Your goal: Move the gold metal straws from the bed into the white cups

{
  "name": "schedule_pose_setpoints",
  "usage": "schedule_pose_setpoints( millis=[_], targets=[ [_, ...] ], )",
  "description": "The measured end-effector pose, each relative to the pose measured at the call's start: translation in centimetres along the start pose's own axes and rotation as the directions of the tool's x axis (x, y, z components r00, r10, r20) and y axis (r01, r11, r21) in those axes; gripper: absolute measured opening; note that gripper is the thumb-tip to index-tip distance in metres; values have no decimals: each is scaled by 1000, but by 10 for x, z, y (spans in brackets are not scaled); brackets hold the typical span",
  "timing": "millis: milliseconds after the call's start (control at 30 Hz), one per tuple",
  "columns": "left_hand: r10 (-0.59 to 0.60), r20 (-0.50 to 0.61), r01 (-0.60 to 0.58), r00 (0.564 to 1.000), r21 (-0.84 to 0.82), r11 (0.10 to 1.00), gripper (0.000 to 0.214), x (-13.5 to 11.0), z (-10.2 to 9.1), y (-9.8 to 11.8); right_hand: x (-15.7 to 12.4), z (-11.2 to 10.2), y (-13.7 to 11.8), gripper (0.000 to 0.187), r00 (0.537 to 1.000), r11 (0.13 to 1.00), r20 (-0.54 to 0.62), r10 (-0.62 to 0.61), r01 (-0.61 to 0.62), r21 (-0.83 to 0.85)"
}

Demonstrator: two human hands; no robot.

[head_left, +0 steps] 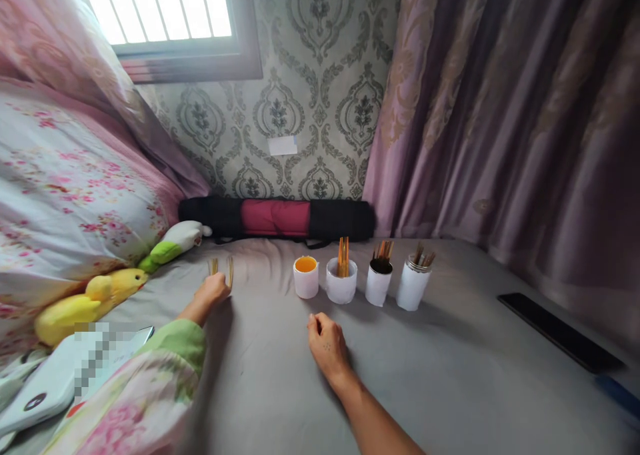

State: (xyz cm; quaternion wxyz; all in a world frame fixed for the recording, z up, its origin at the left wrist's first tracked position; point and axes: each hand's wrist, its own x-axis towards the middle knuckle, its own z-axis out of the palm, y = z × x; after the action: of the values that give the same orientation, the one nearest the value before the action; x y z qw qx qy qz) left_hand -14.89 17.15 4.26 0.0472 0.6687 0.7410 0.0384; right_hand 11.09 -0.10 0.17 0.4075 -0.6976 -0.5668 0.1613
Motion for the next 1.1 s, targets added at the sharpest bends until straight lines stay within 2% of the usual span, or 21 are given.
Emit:
schedule_pose_setpoints(
  millis=[333,1100],
  targets=[
    [12,17,-12,1000,44,999,20,11,13,-4,0,-2,-1,29,1000,1000,-2,4,-4,-4],
    [26,43,-30,999,89,996,24,24,19,-3,0,-1,-2,29,1000,999,-1,15,-15,-43]
  ],
)
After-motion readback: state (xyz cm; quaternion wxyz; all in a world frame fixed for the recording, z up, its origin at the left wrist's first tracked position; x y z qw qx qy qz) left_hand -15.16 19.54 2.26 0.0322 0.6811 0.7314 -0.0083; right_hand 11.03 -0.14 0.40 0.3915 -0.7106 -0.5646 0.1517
